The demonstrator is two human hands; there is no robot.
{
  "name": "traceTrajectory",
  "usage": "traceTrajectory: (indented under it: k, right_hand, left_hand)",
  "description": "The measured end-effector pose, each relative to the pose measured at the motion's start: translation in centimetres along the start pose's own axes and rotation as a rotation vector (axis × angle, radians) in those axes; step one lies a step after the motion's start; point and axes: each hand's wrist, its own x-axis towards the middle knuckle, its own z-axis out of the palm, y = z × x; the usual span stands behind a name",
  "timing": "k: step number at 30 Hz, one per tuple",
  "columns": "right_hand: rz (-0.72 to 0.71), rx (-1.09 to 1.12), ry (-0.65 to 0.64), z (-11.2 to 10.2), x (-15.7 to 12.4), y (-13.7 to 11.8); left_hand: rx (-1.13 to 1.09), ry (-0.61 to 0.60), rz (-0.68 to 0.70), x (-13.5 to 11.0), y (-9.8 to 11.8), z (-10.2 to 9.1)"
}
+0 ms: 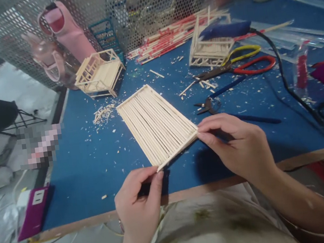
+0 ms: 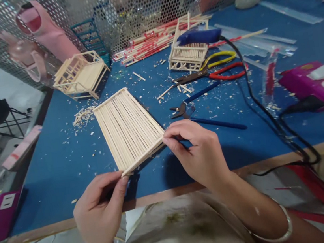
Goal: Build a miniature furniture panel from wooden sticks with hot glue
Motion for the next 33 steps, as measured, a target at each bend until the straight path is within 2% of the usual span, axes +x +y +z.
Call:
traceTrajectory:
  k: [10, 16, 26, 33]
  right_hand:
    - [-0.046, 0.013, -0.02, -0.14, 0.14, 0.02]
    - [-0.037, 0.019, -0.005, 0.01, 0.27, 0.01]
    - [-0.016, 0.081, 0.018, 0.22, 0.49, 0.03]
    - [-0.009, 0.114, 0.032, 0.33, 0.63, 0.08]
  left_hand:
    - [-0.045, 0.026, 0.001, 0.28, 0.13, 0.43]
    - [-0.063, -0.015, -0.102, 0.35, 0.35, 0.26]
    - [-0.021, -0.033, 0.012, 0.51, -0.19, 0.1]
    - [0.019, -0.017, 0.0, 0.64, -0.45, 0.18]
